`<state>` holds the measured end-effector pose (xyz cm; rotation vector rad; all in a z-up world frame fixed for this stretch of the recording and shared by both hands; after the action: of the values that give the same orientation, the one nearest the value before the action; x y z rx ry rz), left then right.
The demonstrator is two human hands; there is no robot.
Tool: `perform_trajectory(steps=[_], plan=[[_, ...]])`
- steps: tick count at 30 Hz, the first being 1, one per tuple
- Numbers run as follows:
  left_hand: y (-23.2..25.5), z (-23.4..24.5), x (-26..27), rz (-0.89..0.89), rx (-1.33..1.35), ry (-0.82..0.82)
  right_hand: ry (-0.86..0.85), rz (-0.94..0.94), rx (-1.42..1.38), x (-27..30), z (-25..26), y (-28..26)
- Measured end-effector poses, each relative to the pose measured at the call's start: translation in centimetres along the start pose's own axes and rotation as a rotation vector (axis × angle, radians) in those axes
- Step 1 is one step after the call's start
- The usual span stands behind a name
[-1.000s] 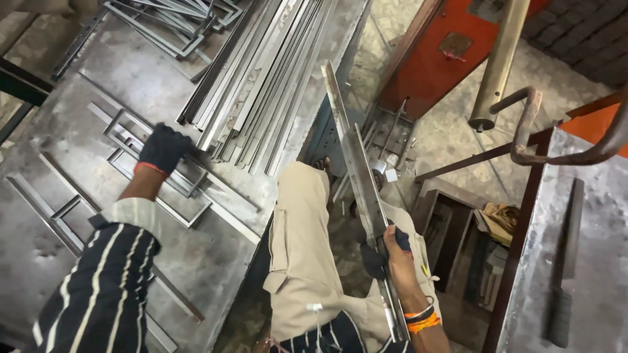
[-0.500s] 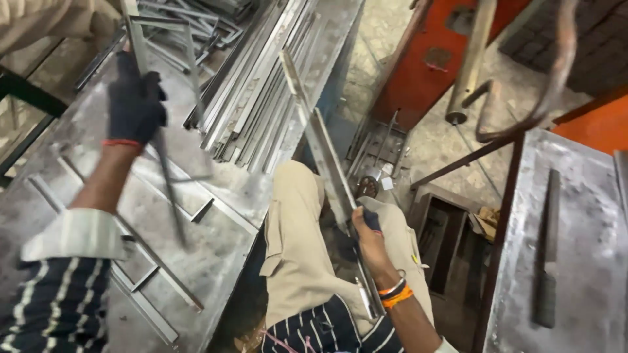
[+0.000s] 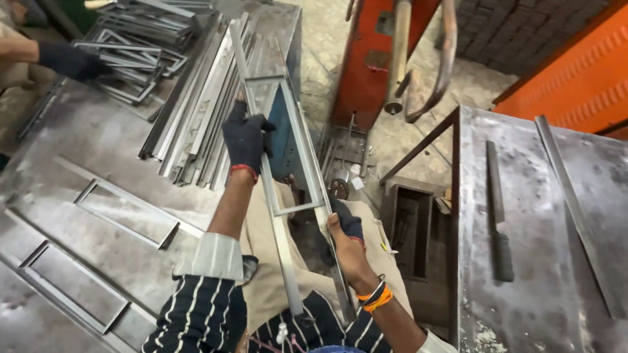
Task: Assembling and welding metal components into frames using a manual spot welding machine.
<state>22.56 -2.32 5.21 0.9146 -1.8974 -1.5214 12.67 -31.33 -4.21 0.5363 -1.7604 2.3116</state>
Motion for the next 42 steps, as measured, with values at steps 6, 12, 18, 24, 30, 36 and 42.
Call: perform_trajectory(steps=[6,12,18,24,30,36,42], plan=[[-2.7,-3.3,2.8,0.127,0.017,-0.018,0.115,0.333,-0.19,-0.3,2.6,-4.0],[1.1,-5.9,6.7,0.158,-0.023,-0.092,0.181,0.008,-0.261,-0.1,4.9,-1.6],[4.1,-6.6,14.2,0.269,0.158,-0.233,0.128,0.101,-0.561,2.4,6.9,-2.6],[2.0,-8.4,16.8,0.293,0.12,-0.402,0.284,-0.016,-0.428,5.4,9.3,-0.6],[3.0,-11.6,16.7,0.207,0.117,-0.484,0.413,-0.142,-0.377,3.2,10.8,1.5],[0.9,-14.6,13.3,0.218,0.096,-0.483,0.247,0.114,-0.63,1.6,10.5,-4.7],[0.7,-14.9,13.2,0.18,0.07,-0.482,0.338,0.057,-0.503,0.8,10.4,-4.3]])
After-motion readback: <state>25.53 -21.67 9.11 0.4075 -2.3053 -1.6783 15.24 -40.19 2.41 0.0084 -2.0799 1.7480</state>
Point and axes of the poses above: each hand's wrist, its own x-axis away from the middle knuckle, its own z-axis out of the back of the hand, y = z × x, the point moved 5 cm from there along -x, towards the middle knuckle, and after that the axes turned 12 degrees about y, right-handed, at the moved point
